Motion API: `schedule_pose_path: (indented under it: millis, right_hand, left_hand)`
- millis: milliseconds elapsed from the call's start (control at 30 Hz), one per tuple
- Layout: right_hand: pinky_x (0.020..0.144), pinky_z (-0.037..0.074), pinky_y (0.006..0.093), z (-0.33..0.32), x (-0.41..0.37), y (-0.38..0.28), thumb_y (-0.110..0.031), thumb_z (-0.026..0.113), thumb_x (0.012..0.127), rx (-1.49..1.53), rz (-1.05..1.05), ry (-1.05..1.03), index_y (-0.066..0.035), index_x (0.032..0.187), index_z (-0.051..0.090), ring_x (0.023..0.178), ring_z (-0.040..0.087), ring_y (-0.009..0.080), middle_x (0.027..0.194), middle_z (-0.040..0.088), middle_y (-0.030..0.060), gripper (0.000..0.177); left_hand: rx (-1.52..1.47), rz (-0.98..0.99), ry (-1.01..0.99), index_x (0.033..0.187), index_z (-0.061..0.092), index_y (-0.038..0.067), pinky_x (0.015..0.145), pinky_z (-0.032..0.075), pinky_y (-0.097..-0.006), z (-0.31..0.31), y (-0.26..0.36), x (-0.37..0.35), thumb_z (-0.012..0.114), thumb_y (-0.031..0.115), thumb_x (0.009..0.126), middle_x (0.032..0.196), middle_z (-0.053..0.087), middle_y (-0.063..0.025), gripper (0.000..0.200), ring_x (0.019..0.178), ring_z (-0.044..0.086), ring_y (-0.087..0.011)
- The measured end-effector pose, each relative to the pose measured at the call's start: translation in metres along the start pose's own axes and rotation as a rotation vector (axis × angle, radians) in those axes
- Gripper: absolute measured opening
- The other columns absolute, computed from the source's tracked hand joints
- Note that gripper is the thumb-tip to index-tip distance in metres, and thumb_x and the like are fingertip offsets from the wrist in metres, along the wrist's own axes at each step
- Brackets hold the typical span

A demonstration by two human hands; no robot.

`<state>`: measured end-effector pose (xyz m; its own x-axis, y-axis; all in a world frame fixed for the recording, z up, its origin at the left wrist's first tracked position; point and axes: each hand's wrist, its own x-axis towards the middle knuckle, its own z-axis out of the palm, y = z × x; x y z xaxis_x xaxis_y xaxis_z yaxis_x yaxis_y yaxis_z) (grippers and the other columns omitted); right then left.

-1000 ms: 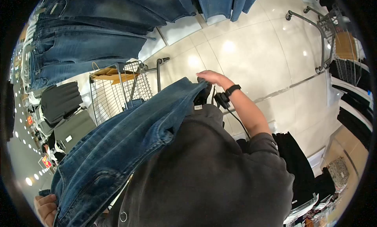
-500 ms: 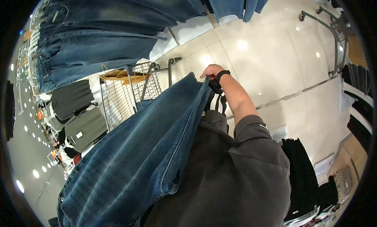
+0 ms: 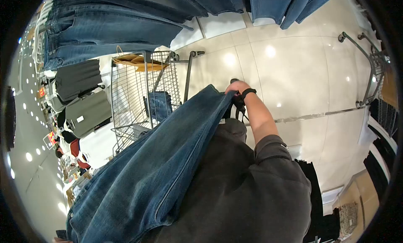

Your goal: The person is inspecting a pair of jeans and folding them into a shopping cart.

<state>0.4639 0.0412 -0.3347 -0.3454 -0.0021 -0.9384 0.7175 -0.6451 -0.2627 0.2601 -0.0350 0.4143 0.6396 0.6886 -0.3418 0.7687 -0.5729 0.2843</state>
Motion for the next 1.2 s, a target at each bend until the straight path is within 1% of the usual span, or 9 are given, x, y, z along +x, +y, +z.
schedule_pose_path:
  millis: [167, 367, 433, 500, 633, 700, 900, 1033, 1200]
  right_hand:
    - [0.05, 0.038, 0.0296, -0.046, 0.014, -0.017, -0.019, 0.075, 0.071, 0.31, -0.334, 0.104, -0.008, 0.079, 0.065, 0.057, 0.049, 0.0133, 0.072, 0.059, 0.0012, 0.017]
    - [0.065, 0.043, 0.0258, -0.106, -0.112, -0.157, -0.017, 0.075, 0.072, -0.234, -0.857, 0.358, -0.005, 0.09, 0.067, 0.072, 0.054, 0.0094, 0.078, 0.063, -0.0014, 0.023]
    - [0.071, 0.043, 0.0245, -0.115, -0.172, -0.187, -0.013, 0.073, 0.075, -0.277, -1.053, 0.295, -0.003, 0.094, 0.067, 0.075, 0.055, 0.0086, 0.081, 0.064, -0.0017, 0.023]
    - [0.072, 0.044, 0.0265, -0.127, -0.212, -0.2, -0.01, 0.072, 0.075, -0.407, -1.097, 0.439, -0.002, 0.094, 0.066, 0.077, 0.056, 0.0105, 0.081, 0.065, -0.0007, 0.021]
    - [0.07, 0.049, 0.0369, -0.183, -0.196, -0.183, -0.011, 0.069, 0.076, -0.987, -0.659, 0.838, -0.001, 0.09, 0.063, 0.082, 0.063, 0.0262, 0.09, 0.068, 0.013, 0.018]
    - [0.077, 0.05, 0.0428, -0.195, -0.153, -0.145, -0.013, 0.065, 0.077, -0.825, -0.513, 1.2, -0.002, 0.093, 0.065, 0.096, 0.063, 0.0359, 0.097, 0.067, 0.0194, 0.02]
    - [0.086, 0.048, 0.0447, -0.17, -0.052, -0.046, -0.009, 0.053, 0.078, -0.485, -0.444, 0.941, 0.001, 0.106, 0.063, 0.1, 0.059, 0.0434, 0.109, 0.061, 0.0269, 0.032]
    - [0.088, 0.046, 0.0345, -0.117, -0.048, -0.024, -0.027, 0.069, 0.079, 0.27, -0.266, 0.715, 0.003, 0.102, 0.068, 0.098, 0.062, 0.0265, 0.1, 0.068, 0.0162, 0.038]
    - [0.075, 0.047, 0.0336, -0.107, -0.046, -0.031, -0.031, 0.068, 0.084, -0.072, -0.481, 0.525, 0.002, 0.093, 0.069, 0.081, 0.06, 0.0186, 0.09, 0.068, 0.0107, 0.034]
  left_hand:
    - [0.008, -0.008, 0.114, 0.079, 0.061, 0.004, 0.057, 0.043, -0.0373, 0.023, -0.008, -0.016, 0.06, 0.02, 0.076, 0.077, 0.061, -0.0096, 0.016, 0.071, 0.063, -0.0267]
    - [-0.02, 0.08, 0.25, 0.076, 0.061, 0.004, 0.056, 0.04, -0.0335, 0.073, -0.039, -0.029, 0.06, 0.023, 0.075, 0.073, 0.061, -0.008, 0.018, 0.067, 0.062, -0.024]
    - [0.0, 0.11, 0.078, 0.073, 0.06, 0.008, 0.054, 0.037, -0.0343, 0.068, -0.039, -0.024, 0.062, 0.023, 0.072, 0.073, 0.061, -0.0052, 0.015, 0.069, 0.064, -0.0243]
    - [0.076, 0.096, 0.209, 0.069, 0.055, 0.009, 0.053, 0.036, -0.0352, 0.074, -0.037, -0.043, 0.063, 0.027, 0.068, 0.069, 0.058, -0.0055, 0.02, 0.065, 0.061, -0.0259]
    - [0.168, 0.022, 0.419, 0.072, 0.052, 0.009, 0.056, 0.035, -0.0391, 0.079, -0.037, -0.113, 0.064, 0.029, 0.065, 0.07, 0.053, -0.0065, 0.025, 0.067, 0.056, -0.0274]
    - [0.187, 0.018, 0.472, 0.073, 0.051, 0.009, 0.057, 0.035, -0.041, 0.085, -0.037, -0.146, 0.064, 0.027, 0.064, 0.072, 0.054, -0.0065, 0.024, 0.071, 0.055, -0.0269]
    - [0.152, 0.022, 0.472, 0.072, 0.05, 0.014, 0.065, 0.034, -0.043, 0.095, -0.049, -0.23, 0.064, 0.021, 0.066, 0.075, 0.054, -0.0026, 0.017, 0.077, 0.053, -0.0253]
    - [0.118, 0.076, 0.409, 0.072, 0.052, 0.017, 0.07, 0.034, -0.042, 0.091, -0.057, -0.24, 0.064, 0.019, 0.068, 0.076, 0.055, -0.0002, 0.013, 0.079, 0.053, -0.0247]
    - [0.006, 0.09, 0.428, 0.067, 0.052, 0.016, 0.065, 0.035, -0.0407, 0.091, -0.067, -0.186, 0.065, 0.017, 0.065, 0.071, 0.055, -0.0008, 0.013, 0.072, 0.054, -0.0237]
